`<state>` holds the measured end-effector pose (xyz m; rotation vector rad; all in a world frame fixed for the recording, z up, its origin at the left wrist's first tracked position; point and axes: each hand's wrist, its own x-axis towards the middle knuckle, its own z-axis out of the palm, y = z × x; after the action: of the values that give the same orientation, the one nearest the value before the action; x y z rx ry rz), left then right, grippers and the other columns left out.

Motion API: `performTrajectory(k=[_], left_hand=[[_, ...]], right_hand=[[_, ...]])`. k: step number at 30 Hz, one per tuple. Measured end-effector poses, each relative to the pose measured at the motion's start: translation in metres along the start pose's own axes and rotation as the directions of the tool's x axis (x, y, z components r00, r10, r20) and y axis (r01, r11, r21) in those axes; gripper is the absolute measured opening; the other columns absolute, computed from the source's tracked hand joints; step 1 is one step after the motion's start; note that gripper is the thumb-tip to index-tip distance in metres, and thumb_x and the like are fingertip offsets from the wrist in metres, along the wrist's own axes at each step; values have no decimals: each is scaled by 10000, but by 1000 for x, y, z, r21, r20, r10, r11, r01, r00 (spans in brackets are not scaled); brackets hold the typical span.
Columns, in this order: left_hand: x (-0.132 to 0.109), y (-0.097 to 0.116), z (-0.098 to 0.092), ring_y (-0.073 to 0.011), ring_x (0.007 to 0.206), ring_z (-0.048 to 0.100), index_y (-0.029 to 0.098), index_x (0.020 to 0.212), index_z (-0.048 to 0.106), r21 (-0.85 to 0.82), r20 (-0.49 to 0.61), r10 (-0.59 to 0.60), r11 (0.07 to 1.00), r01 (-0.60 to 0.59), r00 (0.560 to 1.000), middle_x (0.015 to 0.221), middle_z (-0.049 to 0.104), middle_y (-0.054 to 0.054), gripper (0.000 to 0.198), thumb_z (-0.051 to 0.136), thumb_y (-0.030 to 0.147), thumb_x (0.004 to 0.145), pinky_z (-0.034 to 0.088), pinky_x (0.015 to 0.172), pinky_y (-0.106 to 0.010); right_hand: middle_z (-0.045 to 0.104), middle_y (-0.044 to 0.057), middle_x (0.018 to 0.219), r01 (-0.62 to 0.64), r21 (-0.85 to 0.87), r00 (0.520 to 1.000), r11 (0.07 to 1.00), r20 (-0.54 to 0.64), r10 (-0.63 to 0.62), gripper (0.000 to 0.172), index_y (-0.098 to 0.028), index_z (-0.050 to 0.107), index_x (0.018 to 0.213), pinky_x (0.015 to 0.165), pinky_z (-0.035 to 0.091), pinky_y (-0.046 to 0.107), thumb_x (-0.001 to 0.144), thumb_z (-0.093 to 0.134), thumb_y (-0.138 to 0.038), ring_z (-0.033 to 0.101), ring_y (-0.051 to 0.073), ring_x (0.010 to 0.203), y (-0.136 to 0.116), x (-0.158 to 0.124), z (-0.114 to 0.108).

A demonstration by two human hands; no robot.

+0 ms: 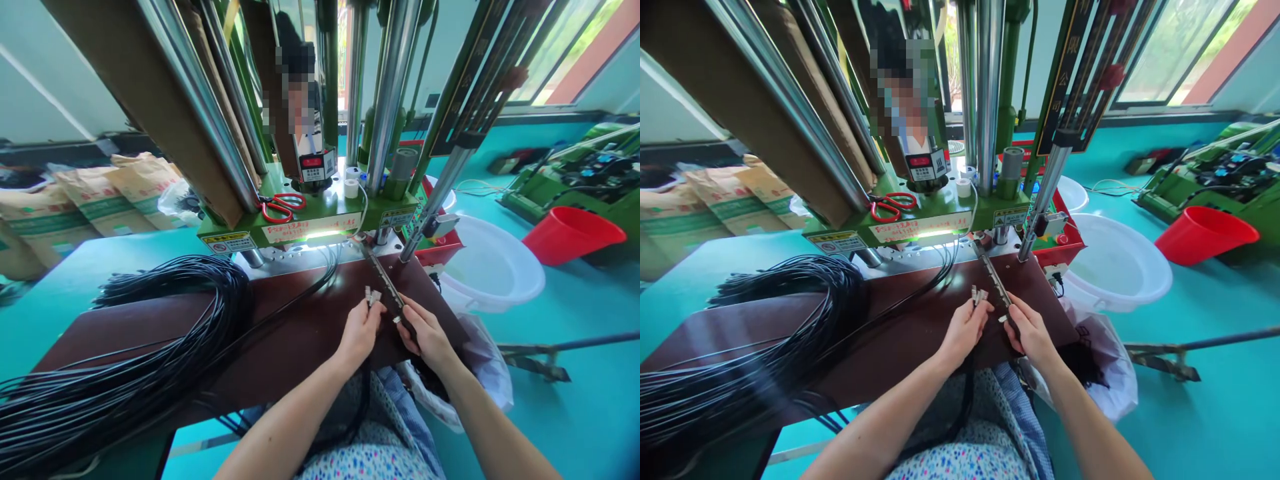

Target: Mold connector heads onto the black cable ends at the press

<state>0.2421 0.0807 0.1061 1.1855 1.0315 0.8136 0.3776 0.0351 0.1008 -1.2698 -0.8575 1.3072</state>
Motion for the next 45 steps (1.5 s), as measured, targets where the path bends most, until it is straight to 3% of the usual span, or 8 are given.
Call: performTrajectory(k=[3, 8, 15, 20, 23, 28, 35, 45], left_hand=[[5, -3, -5, -56, 412, 280, 183, 794, 488, -18, 1, 15, 1000, -15, 1000, 483, 318, 95, 234, 417, 402, 835, 249, 443, -194], [7, 0, -4, -76, 523, 416, 161, 743, 529, 114, 124, 66, 990, -80, 990, 592, 495, 42, 148, 528, 308, 762, 325, 519, -203], [7, 3, -3, -46, 397, 293, 176, 697, 467, 31, 166, -44, 999, 40, 985, 464, 359, 95, 177, 523, 332, 759, 261, 435, -193], [6, 4, -7, -37, 385, 290, 172, 711, 485, 64, 145, -8, 998, -1, 989, 464, 361, 96, 150, 529, 308, 757, 268, 432, -185], [7, 6, -10, -53, 406, 357, 174, 674, 473, 55, 98, 13, 998, -19, 995, 487, 428, 68, 210, 498, 352, 782, 291, 427, -186], [11, 3, -17, -58, 395, 326, 206, 791, 431, -7, -133, 76, 997, -77, 988, 477, 363, 96, 234, 417, 435, 839, 272, 417, -179], [11, -6, -12, -66, 511, 378, 179, 707, 441, 80, 4, 125, 989, -125, 992, 569, 438, 55, 235, 500, 385, 803, 307, 491, -190], [11, 0, -16, -58, 418, 349, 168, 630, 484, -27, 9, -50, 998, 50, 999, 455, 400, 73, 307, 619, 440, 682, 281, 437, -195]], right_hand=[[412, -90, 464, 2, 60, 1000, 998, 2, -2, 548, -181, 372, 1341, 293, 182, 141, 859, 500, -408, 300, 35, 298, 0, 0, -2], [417, -88, 464, -2, 25, 1000, 1000, 16, 2, 552, -176, 373, 1343, 291, 182, 141, 858, 502, -406, 308, 36, 298, 2, 1, -4], [385, -91, 454, 5, -118, 1000, 993, 12, -4, 582, -147, 383, 1339, 291, 213, 148, 847, 492, -438, 297, 43, 319, -2, -1, 0], [365, -85, 448, 67, -277, 997, 959, 62, -51, 561, -134, 410, 1324, 323, 259, 152, 863, 468, -447, 315, 53, 368, -3, -2, 6], [365, -88, 453, 26, -212, 999, 977, 40, -18, 549, -149, 416, 1319, 311, 233, 147, 858, 485, -441, 293, 46, 354, -2, -2, 4], [387, -86, 473, -21, -34, 1000, 999, -1, 21, 532, -186, 414, 1313, 312, 205, 142, 848, 518, -422, 286, 37, 340, -2, -2, -1], [380, -84, 460, -56, -58, 998, 997, 35, 58, 564, -165, 439, 1297, 306, 207, 147, 819, 550, -441, 288, 42, 335, -4, 0, -1], [353, -91, 440, -31, -219, 990, 975, 130, 60, 587, -148, 422, 1316, 312, 216, 155, 836, 510, -475, 284, 45, 335, -9, 0, -1]])
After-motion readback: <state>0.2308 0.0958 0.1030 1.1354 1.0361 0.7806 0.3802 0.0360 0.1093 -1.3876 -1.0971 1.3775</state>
